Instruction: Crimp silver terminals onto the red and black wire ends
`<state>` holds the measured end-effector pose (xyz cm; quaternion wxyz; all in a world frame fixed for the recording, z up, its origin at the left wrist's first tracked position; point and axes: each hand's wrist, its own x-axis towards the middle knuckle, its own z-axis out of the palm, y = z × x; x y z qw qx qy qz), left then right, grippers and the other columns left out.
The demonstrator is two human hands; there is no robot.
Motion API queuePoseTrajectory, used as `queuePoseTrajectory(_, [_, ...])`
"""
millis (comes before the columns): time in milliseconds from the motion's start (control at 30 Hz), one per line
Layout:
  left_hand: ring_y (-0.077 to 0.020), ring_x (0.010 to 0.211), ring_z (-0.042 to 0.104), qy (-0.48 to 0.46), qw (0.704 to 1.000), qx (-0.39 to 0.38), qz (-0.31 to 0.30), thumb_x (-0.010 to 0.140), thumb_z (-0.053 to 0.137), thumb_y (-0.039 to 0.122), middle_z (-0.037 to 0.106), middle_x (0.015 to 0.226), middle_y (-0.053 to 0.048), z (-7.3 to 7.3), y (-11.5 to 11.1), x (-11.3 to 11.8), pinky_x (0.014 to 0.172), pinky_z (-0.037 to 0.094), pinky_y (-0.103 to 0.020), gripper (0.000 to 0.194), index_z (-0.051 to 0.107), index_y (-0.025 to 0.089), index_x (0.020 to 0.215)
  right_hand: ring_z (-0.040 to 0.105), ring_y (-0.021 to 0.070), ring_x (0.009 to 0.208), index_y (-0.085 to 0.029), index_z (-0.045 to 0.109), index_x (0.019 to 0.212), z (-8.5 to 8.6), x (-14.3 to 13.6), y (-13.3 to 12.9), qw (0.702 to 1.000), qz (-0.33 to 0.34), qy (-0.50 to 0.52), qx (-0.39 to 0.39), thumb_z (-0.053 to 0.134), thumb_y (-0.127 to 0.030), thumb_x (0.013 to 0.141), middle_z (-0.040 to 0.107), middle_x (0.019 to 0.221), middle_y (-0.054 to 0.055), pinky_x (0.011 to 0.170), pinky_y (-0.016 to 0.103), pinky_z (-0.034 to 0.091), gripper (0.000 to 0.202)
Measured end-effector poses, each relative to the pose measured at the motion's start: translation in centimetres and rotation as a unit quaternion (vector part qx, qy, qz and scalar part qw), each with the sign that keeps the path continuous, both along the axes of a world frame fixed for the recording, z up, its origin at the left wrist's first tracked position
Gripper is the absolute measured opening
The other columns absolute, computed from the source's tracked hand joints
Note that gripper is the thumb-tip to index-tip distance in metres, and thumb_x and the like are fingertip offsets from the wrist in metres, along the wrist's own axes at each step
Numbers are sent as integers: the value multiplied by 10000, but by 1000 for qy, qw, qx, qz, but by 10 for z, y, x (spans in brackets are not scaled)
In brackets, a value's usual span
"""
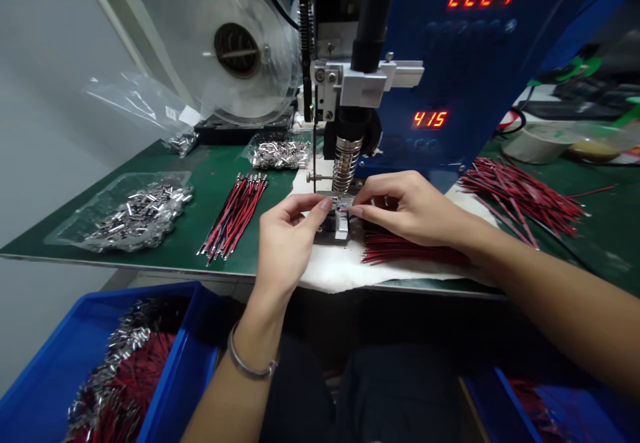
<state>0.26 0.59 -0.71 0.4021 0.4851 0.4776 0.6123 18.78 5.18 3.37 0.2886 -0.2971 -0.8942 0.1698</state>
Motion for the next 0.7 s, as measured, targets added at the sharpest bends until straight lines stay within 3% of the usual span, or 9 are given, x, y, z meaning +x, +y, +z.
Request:
queuePoseTrajectory(333, [-66, 458, 343, 30, 1000, -8, 4, 746, 728, 388, 656, 683, -19, 1, -3, 1, 440, 278, -234, 217, 771, 218, 874, 553, 115, 611, -148, 690, 772, 1, -2, -3, 999, -17, 13, 28, 617, -230, 842, 669, 712, 33, 570, 241, 410, 131])
queuePoseTrajectory(700, [-143, 680, 599, 54, 998, 1, 15, 754, 718, 357, 715, 824, -57, 3, -3, 4, 572, 433, -240, 212, 750, 189, 878, 539, 107, 610, -130, 701, 803, 1, -3, -4, 999, -26, 9, 34, 609, -223, 849, 663, 713, 33, 576, 237, 389, 139])
